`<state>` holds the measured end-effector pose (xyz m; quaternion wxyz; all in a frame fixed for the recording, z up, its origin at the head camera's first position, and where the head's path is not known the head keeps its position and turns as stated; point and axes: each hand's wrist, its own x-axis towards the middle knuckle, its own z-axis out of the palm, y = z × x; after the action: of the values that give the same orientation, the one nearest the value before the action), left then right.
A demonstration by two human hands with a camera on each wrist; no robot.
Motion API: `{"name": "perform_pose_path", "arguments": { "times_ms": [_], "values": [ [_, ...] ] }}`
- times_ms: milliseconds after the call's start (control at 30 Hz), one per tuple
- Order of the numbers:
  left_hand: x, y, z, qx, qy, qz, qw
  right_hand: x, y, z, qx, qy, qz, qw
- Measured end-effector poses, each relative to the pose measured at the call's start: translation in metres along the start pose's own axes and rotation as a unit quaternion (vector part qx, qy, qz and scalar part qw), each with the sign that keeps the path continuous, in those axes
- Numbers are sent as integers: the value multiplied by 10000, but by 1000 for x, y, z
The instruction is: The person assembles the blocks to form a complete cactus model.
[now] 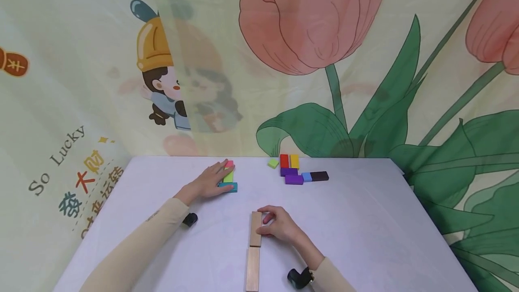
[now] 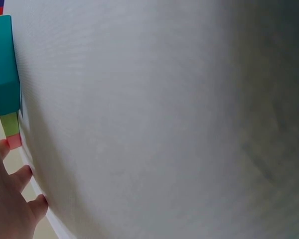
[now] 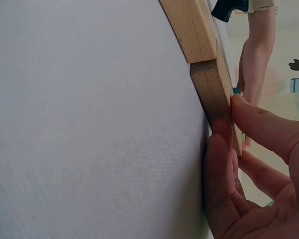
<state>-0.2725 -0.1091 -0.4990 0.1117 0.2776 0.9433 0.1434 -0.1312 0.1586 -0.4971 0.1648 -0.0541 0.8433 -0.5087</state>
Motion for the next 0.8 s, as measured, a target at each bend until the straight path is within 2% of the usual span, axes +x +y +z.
{"name": "perform_pose_path", "arguments": {
  "times_ms": [433,800],
  "values": [
    [0,-1,-1,42,40,0,10000,2,-4,3,-445,69,6,9990],
    [-2,0,-2,-12,-17,26,10000,1,-3,3,-478,-65,26,9988]
  ]
}}
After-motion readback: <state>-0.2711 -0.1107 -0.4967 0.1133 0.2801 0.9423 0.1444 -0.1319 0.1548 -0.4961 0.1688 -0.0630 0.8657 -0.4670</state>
